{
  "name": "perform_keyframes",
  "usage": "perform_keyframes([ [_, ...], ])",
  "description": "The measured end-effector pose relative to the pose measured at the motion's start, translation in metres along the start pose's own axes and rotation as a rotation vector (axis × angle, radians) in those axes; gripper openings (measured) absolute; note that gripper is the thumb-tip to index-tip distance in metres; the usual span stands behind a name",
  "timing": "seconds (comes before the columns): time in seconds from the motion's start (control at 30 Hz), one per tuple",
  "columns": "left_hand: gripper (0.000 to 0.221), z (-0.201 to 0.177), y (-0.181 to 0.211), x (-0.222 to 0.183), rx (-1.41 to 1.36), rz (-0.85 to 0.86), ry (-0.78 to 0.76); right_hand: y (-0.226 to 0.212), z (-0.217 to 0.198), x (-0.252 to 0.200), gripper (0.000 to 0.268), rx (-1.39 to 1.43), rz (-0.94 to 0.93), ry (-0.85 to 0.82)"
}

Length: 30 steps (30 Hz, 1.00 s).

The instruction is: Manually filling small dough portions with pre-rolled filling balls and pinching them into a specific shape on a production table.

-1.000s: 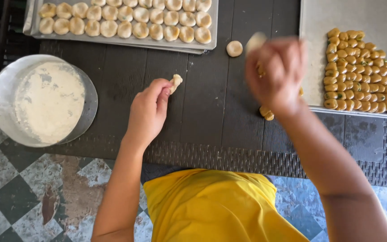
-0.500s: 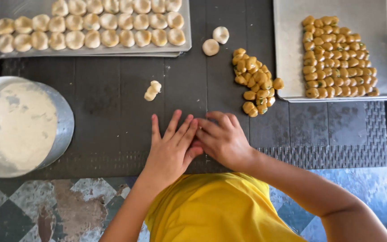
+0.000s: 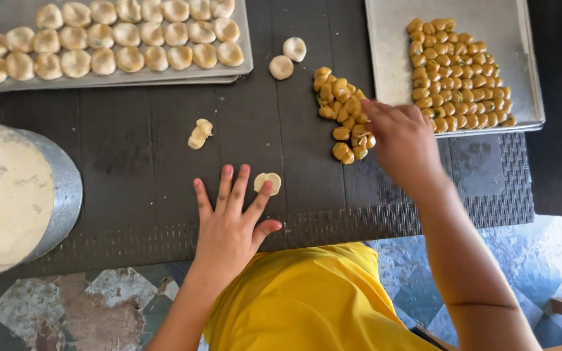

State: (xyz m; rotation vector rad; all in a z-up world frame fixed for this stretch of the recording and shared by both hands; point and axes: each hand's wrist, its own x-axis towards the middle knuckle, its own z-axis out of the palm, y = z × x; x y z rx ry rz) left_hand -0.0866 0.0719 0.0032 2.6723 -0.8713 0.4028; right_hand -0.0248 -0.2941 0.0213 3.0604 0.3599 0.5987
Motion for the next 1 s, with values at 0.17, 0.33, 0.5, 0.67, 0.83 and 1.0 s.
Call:
perform_keyframes([
  [0.17,0.031,0.028,-0.012,0.017,-0.035,-0.142,0.155,0.018,-0.014,0.001,0.032,0.228,-0.015,-0.12],
  [0.33,0.009,0.028,-0.011,0.033,-0.175,-0.285,0.065,-0.057,-0.041,-0.002,0.024,0.297,0.113,0.067],
  [0.5,0.004,0.02,-0.007,0.041,-0.326,-0.308,0.041,-0.164,-0.012,0.0,0.023,0.692,-0.114,0.137],
  [0.67,0.006,0.001,-0.007,0.034,-0.431,-0.324,0.028,-0.158,-0.014,0.003,0.011,0.557,-0.223,0.077],
  [0.83,0.03,0.0,-0.013,0.026,-0.56,-0.295,0.075,-0.15,0.003,0.018,0.045,0.7,-0.223,0.03],
  [1.0,0.01,0.006,-0.013,0.023,-0.542,-0.201,0.141,-0.161,-0.018,0.008,0.014,0.94,-0.17,-0.054],
])
